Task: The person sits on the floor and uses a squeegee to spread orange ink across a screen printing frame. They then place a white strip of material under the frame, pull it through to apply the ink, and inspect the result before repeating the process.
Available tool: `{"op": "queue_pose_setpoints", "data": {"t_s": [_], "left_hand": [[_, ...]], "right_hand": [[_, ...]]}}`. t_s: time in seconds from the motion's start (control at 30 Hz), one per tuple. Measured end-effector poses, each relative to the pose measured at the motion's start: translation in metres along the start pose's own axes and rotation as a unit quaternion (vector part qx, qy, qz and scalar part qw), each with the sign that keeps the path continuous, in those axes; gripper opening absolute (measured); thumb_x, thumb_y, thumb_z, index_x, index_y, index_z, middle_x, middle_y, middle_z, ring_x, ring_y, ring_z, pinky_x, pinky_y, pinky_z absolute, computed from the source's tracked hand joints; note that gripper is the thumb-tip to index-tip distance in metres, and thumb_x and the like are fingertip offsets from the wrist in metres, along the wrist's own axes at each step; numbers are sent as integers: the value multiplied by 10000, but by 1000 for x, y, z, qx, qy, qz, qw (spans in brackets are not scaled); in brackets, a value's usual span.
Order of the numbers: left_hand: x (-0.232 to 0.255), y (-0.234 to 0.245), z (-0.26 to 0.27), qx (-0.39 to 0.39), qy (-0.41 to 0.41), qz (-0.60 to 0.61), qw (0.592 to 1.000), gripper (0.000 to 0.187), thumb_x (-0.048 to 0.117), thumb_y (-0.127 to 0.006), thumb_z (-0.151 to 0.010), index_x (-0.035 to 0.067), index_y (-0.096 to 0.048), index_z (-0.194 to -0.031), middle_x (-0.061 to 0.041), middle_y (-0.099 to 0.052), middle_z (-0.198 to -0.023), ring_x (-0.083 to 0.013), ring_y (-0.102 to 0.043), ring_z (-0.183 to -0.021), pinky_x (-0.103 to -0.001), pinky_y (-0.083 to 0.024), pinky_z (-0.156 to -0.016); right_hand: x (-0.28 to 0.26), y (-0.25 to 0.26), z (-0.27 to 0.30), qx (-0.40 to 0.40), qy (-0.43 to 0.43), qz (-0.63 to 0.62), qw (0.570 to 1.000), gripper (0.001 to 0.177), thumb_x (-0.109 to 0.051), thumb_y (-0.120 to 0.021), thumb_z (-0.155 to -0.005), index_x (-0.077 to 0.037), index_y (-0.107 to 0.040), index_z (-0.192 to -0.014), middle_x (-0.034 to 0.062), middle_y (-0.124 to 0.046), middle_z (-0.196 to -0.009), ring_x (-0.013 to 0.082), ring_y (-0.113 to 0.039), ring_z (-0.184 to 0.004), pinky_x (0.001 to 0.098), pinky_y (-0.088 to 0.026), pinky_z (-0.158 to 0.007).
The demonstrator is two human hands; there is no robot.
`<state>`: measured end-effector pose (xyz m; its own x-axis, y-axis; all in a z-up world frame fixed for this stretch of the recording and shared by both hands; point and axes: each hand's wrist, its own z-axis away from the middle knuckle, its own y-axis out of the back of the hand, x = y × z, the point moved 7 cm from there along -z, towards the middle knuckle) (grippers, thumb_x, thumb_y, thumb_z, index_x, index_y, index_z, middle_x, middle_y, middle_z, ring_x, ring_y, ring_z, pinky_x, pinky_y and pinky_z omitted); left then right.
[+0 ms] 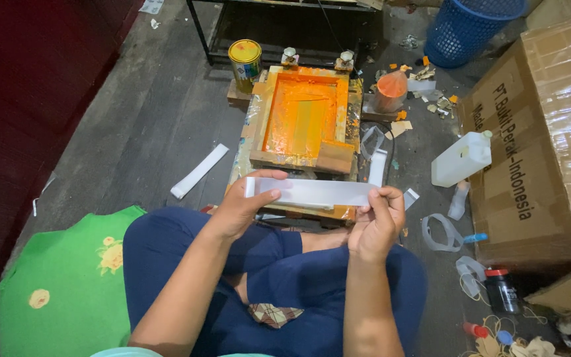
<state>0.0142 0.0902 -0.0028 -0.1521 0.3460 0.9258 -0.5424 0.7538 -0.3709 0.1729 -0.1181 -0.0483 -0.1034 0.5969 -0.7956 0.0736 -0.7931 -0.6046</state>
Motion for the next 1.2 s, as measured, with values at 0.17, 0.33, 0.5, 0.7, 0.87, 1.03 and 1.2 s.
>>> {"op": "queue_pose_setpoints", "data": {"t_s": [0.17,0.33,0.5,0.7,0.87,1.03,1.2], "left_hand": [[-4,5,-1,-1,-4,-2,1000,417,46,-816,-807,-29,-724,-1207,-114,-754,-957,-150,-691,-858,-293,-565,-853],[2,2,4,1,-2,-3,1000,410,56,-800,-825,-37,-726,-1217,-135,-763,-983,-154,-695,-872,-304,-565,-866],[1,4,5,-2,-6,11,1000,434,52,-778,-850,-59,-699,-1262,-148,-755,-989,-159,-711,-864,-319,-587,-879],[0,9,5,1,-7,23,1000,427,48,-751,-874,-61,-688,-1281,-166,-753,-996,-187,-739,-886,-340,-612,-882],[-4,18,4,7,-21,25,999,436,41,-746,-878,-84,-668,-1288,-202,-748,-968,-224,-755,-853,-369,-630,-853],[1,21,8,15,-29,16,999,429,23,-742,-877,-94,-671,-1284,-216,-750,-951,-243,-760,-834,-380,-633,-841],[3,22,12,15,-29,18,999,419,20,-747,-871,-91,-680,-1270,-198,-752,-932,-224,-762,-813,-372,-640,-826]], "right_hand": [[4,4,-3,1,-3,-24,1000,121,-70,-664,-935,-114,-568,-994,-56,-489,-753,2,-552,-568,86,-516,-555],[5,4,-4,-1,-3,-33,999,128,-67,-674,-926,-113,-571,-987,-51,-487,-740,10,-557,-561,102,-521,-547],[7,5,-5,-4,-6,-21,1000,137,-74,-683,-919,-123,-569,-976,-57,-491,-763,14,-544,-567,108,-500,-541],[2,2,-2,5,-7,-43,999,127,-61,-664,-926,-109,-566,-991,-48,-471,-742,20,-540,-562,108,-496,-549],[2,2,-2,3,-13,-32,999,125,-72,-668,-925,-126,-569,-978,-54,-474,-753,21,-528,-569,113,-485,-545],[10,6,-6,-1,-18,-12,1000,128,-88,-687,-920,-142,-582,-969,-56,-503,-768,20,-542,-578,108,-489,-548],[11,5,-4,-1,-18,9,1000,153,-107,-723,-896,-139,-583,-950,-65,-501,-741,31,-546,-575,118,-510,-554]]}}
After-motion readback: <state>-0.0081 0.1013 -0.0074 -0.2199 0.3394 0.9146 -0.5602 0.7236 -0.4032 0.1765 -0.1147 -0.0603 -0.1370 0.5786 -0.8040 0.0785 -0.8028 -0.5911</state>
